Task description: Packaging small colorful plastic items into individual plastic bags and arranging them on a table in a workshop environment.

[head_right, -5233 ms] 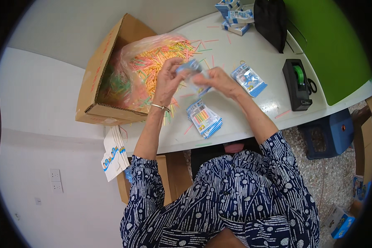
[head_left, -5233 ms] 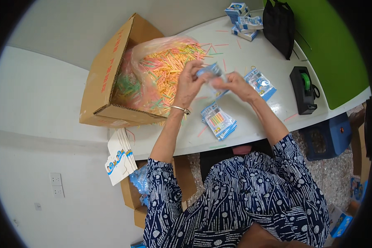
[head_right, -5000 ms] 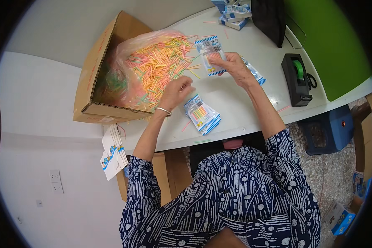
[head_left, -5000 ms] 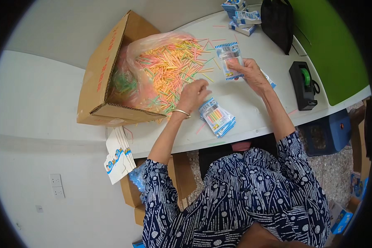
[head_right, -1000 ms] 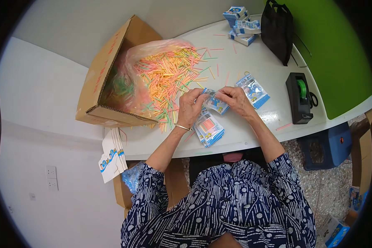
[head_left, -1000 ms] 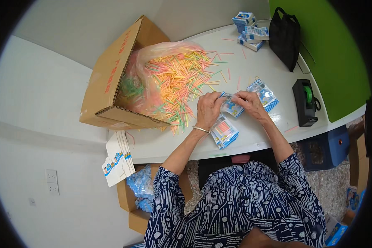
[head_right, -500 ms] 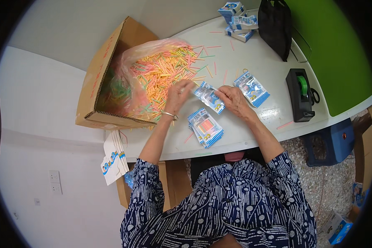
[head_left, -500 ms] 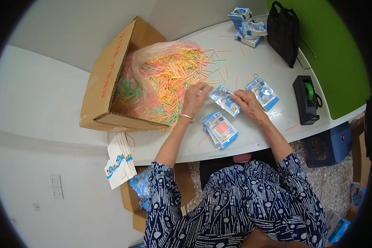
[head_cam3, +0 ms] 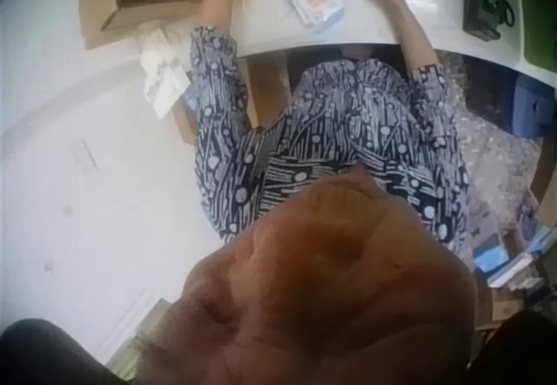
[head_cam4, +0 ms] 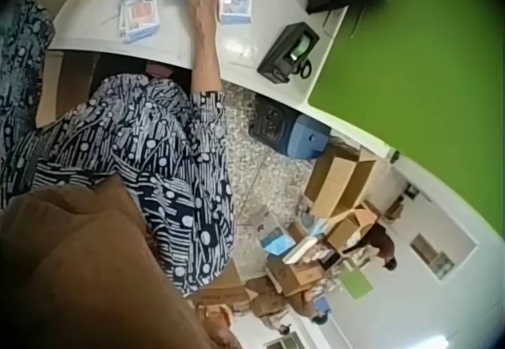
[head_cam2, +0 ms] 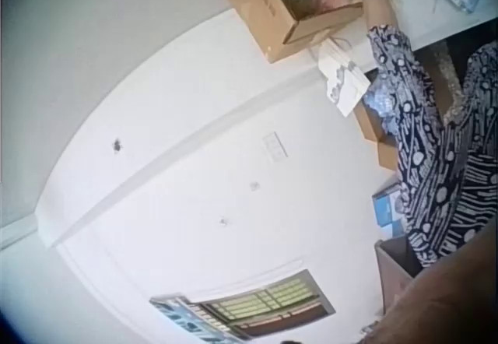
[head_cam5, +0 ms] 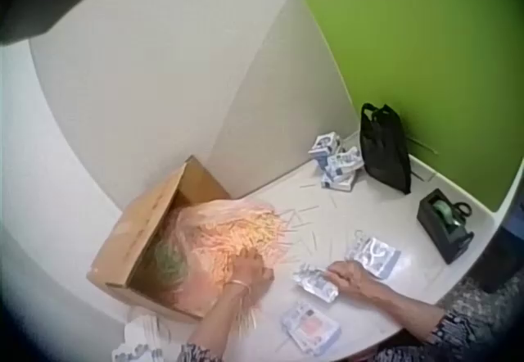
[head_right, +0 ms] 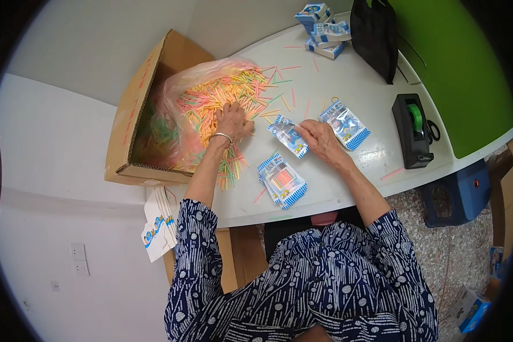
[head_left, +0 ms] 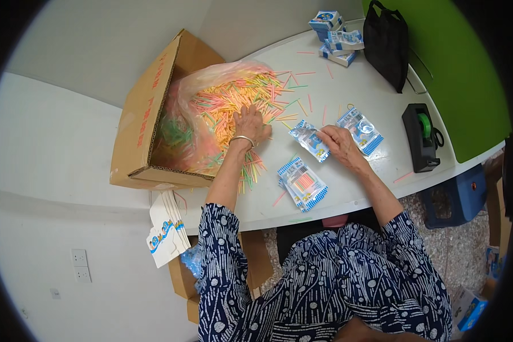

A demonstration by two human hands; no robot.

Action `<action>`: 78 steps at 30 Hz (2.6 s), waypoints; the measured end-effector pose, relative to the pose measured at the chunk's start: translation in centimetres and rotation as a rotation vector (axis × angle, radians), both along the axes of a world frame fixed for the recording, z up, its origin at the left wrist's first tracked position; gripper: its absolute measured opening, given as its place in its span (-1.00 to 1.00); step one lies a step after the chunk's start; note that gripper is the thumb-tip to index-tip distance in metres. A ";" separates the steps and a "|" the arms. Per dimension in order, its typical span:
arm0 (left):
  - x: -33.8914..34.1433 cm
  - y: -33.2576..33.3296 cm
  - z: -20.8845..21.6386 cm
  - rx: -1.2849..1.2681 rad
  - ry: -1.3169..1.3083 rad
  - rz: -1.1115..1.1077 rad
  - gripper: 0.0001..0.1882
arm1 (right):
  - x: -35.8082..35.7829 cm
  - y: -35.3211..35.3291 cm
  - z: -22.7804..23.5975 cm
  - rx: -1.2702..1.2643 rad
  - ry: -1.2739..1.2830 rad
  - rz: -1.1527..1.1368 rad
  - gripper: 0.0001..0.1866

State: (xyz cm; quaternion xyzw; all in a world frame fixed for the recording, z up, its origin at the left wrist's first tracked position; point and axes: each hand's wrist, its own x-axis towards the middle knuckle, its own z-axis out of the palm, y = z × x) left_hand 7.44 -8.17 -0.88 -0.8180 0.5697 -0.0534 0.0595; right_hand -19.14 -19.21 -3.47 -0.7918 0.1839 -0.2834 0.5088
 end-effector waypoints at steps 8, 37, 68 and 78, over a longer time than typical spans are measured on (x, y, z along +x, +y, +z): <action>-1.4 -2.2 1.9 0.255 0.015 0.045 -0.51 | -0.2 -0.3 -0.2 0.014 0.040 -0.007 -0.70; 0.4 1.2 1.7 -1.092 1.320 0.415 -0.69 | 1.0 0.3 0.3 0.364 -0.067 -0.008 -0.71; -0.2 3.2 -0.6 -1.388 1.053 0.444 -0.71 | 17.0 6.3 2.8 1.342 -0.365 0.065 -0.87; 0.9 3.4 1.5 -1.333 1.016 0.300 -0.70 | 12.7 3.3 2.5 0.941 -0.232 0.160 -0.84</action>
